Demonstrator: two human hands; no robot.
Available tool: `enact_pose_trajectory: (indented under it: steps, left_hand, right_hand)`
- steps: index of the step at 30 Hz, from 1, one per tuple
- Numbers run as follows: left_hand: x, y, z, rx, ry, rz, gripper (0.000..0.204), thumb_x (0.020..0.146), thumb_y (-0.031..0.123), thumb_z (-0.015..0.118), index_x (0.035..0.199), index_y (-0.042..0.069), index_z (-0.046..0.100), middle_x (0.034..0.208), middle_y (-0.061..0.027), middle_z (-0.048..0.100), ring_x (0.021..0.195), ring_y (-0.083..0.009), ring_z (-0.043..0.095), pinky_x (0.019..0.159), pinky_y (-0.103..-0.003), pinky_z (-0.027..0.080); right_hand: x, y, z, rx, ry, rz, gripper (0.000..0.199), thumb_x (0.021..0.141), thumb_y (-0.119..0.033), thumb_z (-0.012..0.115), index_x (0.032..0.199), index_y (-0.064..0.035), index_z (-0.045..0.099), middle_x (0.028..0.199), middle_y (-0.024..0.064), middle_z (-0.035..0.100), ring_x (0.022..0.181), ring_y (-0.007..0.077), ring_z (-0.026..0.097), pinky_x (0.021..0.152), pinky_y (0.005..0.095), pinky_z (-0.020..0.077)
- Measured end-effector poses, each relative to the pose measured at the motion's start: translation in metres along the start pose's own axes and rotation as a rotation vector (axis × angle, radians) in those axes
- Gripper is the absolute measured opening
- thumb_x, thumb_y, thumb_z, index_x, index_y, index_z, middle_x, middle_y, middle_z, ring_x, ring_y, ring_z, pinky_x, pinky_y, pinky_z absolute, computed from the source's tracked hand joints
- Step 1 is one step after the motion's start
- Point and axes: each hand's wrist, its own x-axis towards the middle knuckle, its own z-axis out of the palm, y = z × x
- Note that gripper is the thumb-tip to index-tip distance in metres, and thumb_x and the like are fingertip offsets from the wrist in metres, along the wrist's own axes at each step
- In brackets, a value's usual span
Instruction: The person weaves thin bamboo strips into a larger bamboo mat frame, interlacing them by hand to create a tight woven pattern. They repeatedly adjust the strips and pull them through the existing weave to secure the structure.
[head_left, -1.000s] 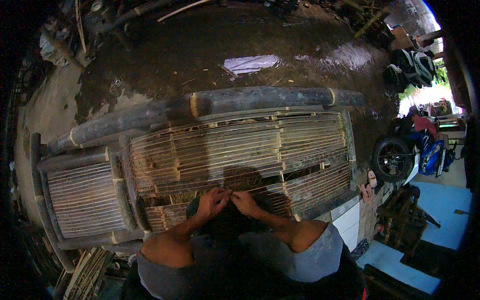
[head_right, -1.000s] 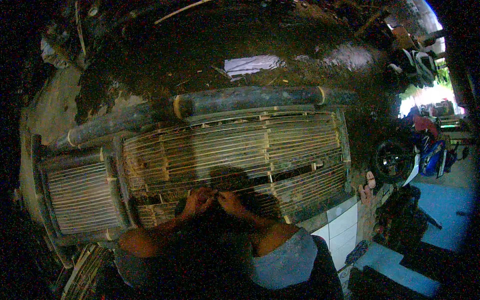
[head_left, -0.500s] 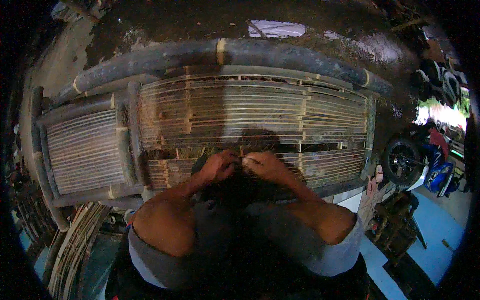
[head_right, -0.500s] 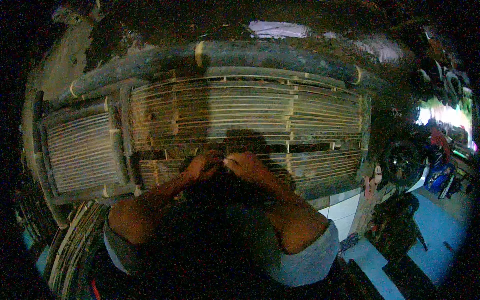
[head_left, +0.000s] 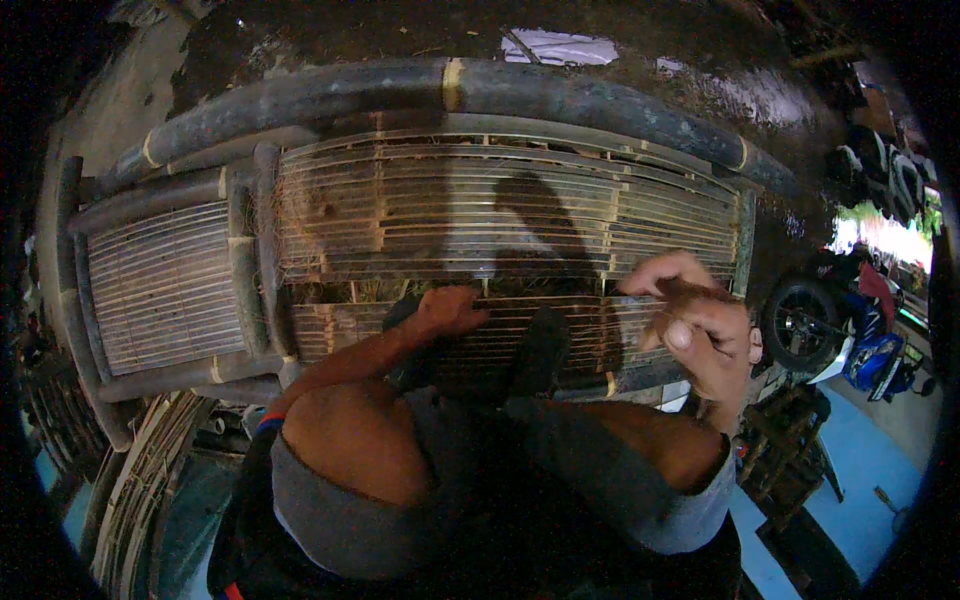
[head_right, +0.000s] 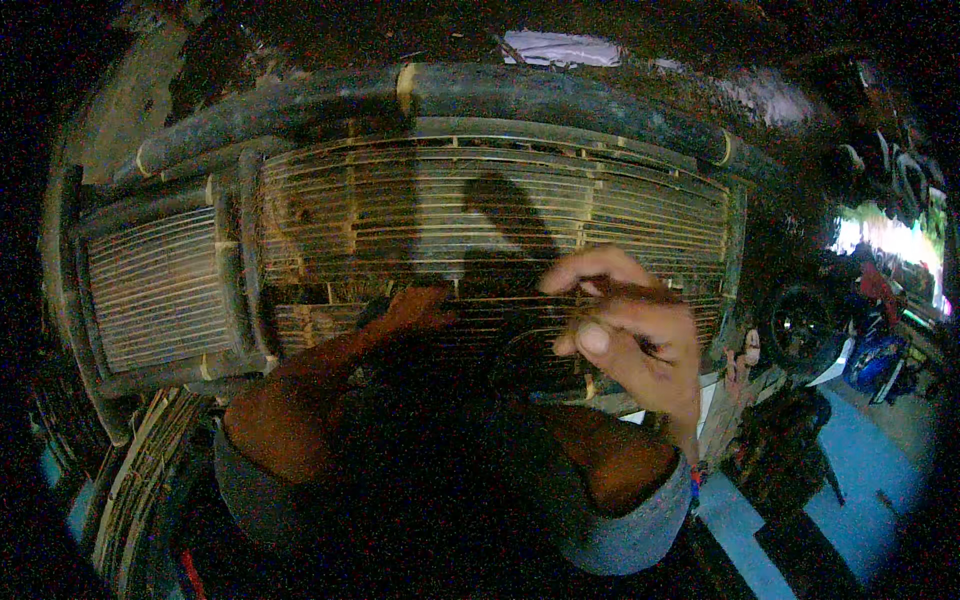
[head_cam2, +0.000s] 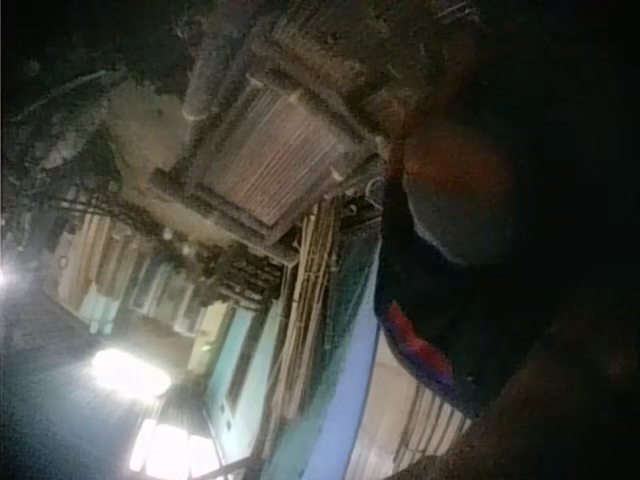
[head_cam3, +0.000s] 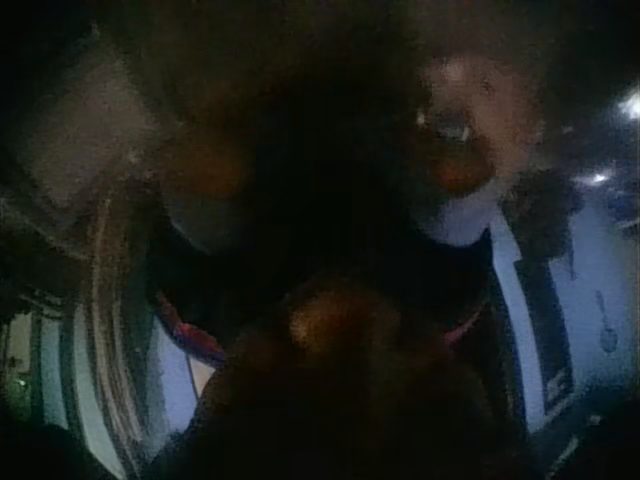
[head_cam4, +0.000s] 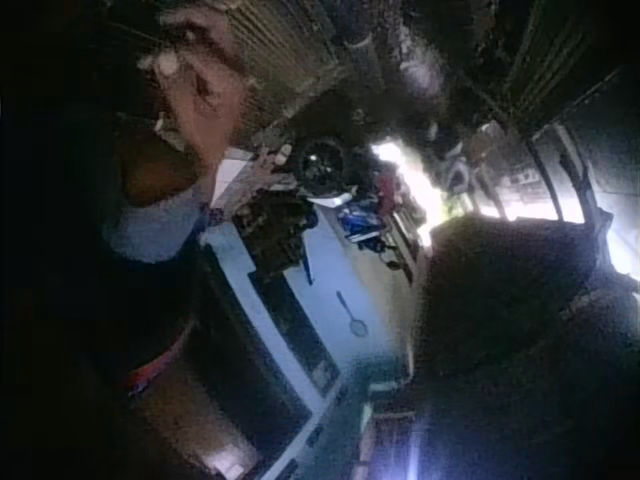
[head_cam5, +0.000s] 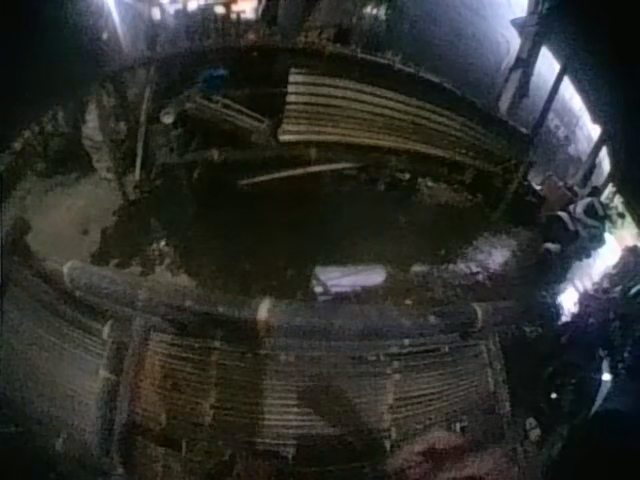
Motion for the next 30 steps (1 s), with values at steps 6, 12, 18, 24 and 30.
enact_pose_trajectory:
  steps: [6,12,18,24,30]
  left_hand:
    - [-0.012,0.009,0.004,0.039,0.164,-0.005,0.045,0.087,0.044,0.063,0.112,0.007,0.065,0.098,-0.0209,0.067,0.097,-0.0388,0.065,0.083,-0.05,0.053]
    - [-0.024,0.025,0.005,-0.075,0.702,0.655,0.035,0.089,0.027,0.068,0.114,0.005,0.06,0.111,-0.0173,0.061,0.1,-0.0351,0.061,0.083,-0.045,0.053]
    - [-0.012,0.031,0.003,-0.383,0.278,0.439,0.021,0.094,0.02,0.062,0.086,0.002,0.055,0.078,-0.0185,0.053,0.076,-0.0376,0.056,0.067,-0.049,0.045]
    - [-0.022,0.035,-0.003,-0.563,0.196,0.514,0.031,0.1,0.023,0.052,0.079,0.002,0.049,0.072,-0.0199,0.048,0.071,-0.0417,0.051,0.065,-0.05,0.04]
    - [-0.037,0.028,-0.007,-0.444,0.442,0.413,0.02,0.095,0.021,0.059,0.105,0.004,0.058,0.101,-0.0199,0.058,0.094,-0.0399,0.058,0.078,-0.047,0.049]
  right_hand:
    - [-0.005,0.0,0.021,0.461,0.186,0.309,0.036,0.099,-0.027,0.053,0.071,-0.0046,0.048,0.061,0.0068,0.044,0.053,0.0162,0.044,0.057,0.0366,0.0434]
    - [-0.017,0.012,0.013,0.455,0.448,0.245,0.036,0.098,-0.024,0.056,0.069,-0.0072,0.044,0.059,0.0032,0.039,0.053,0.0139,0.035,0.054,0.0323,0.0335]
    - [-0.015,0.002,0.019,0.268,0.441,0.185,0.033,0.1,-0.025,0.055,0.073,-0.0104,0.043,0.058,-0.0017,0.036,0.052,0.0116,0.034,0.051,0.0319,0.0303]
    - [-0.021,0.015,-0.005,0.309,0.687,0.105,0.033,0.1,-0.027,0.055,0.073,-0.014,0.041,0.058,-0.0024,0.034,0.048,0.0102,0.03,0.047,0.0309,0.029]
    - [0.008,0.111,-0.094,-0.138,0.619,0.222,0.028,0.099,-0.029,0.055,0.081,-0.0078,0.053,0.062,0.004,0.045,0.054,0.018,0.042,0.052,0.0363,0.0376]
